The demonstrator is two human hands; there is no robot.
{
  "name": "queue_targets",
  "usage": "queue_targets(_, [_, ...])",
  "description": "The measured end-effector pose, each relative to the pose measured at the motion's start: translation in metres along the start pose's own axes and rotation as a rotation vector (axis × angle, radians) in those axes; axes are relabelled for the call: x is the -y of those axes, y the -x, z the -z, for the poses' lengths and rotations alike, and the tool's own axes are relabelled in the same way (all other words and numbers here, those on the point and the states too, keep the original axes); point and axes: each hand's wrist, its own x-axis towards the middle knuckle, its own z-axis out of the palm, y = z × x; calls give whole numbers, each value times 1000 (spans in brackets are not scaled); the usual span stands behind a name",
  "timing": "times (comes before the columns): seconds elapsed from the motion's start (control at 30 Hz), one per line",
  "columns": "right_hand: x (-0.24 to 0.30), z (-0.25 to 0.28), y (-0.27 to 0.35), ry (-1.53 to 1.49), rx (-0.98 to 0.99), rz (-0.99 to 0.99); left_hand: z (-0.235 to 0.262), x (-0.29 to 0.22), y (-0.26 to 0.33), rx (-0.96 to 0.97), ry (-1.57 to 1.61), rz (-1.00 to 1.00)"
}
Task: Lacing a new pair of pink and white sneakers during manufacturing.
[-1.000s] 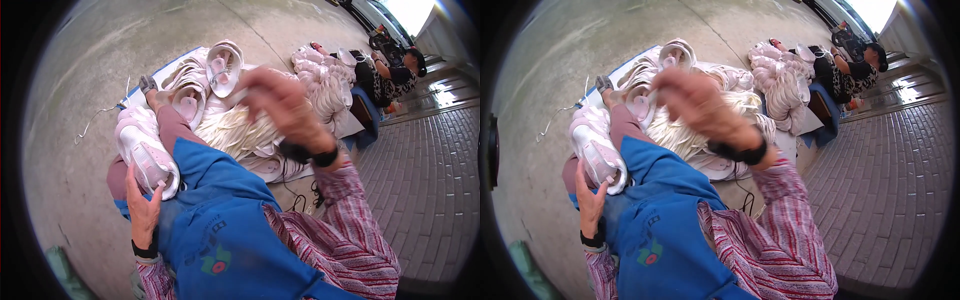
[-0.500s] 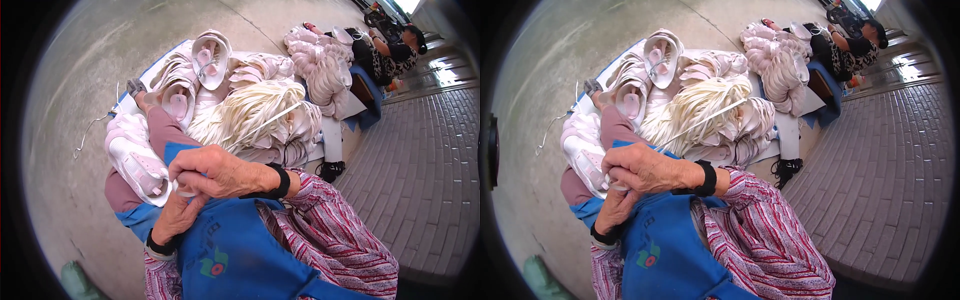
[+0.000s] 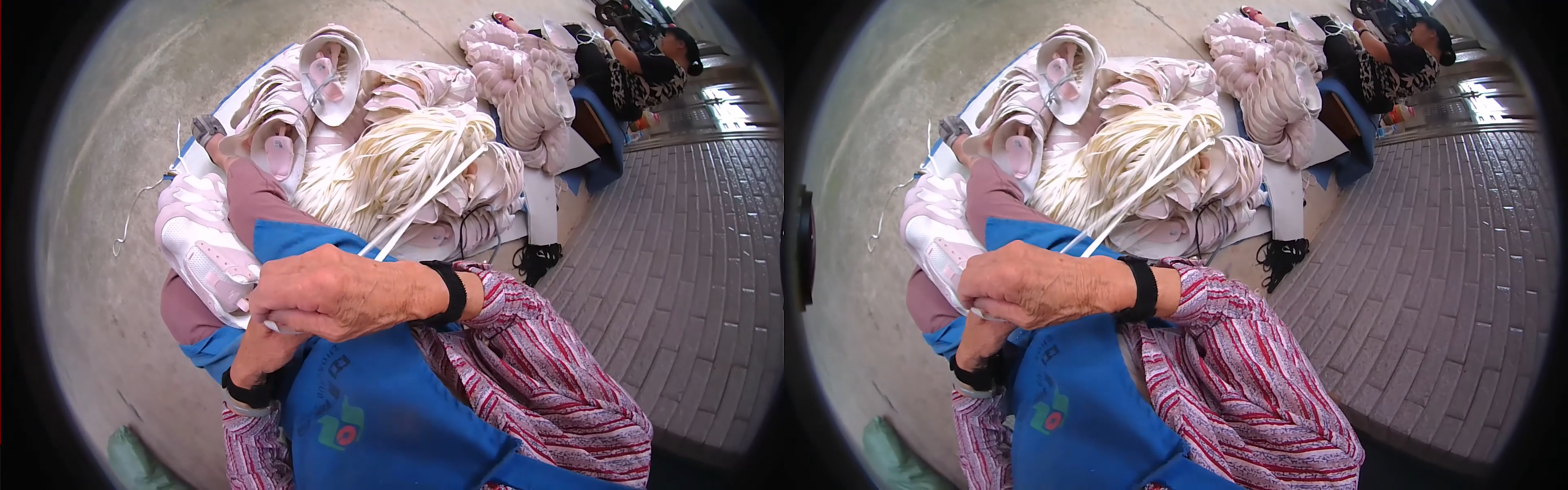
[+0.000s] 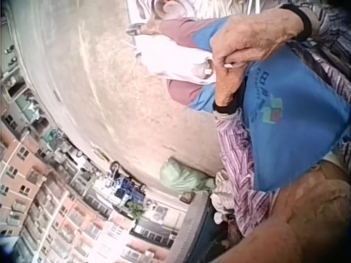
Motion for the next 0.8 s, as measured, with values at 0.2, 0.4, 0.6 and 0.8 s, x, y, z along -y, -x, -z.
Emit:
queue_targets(0.2, [-5,16,-1,127,-173,34,-5,-20,-19,-18,81,-82])
queue_targets(0.4, [-57,100,67,669,-117,-403,-1,-23,-16,-68,378,-62])
queue_targets(0.6, [-107,145,142,843,-354,-596,49,-35,23,-216,651,-428])
queue_targets(0.8, [-142,173,146,923,-462,-484,72,-11,77,-378,666,-527])
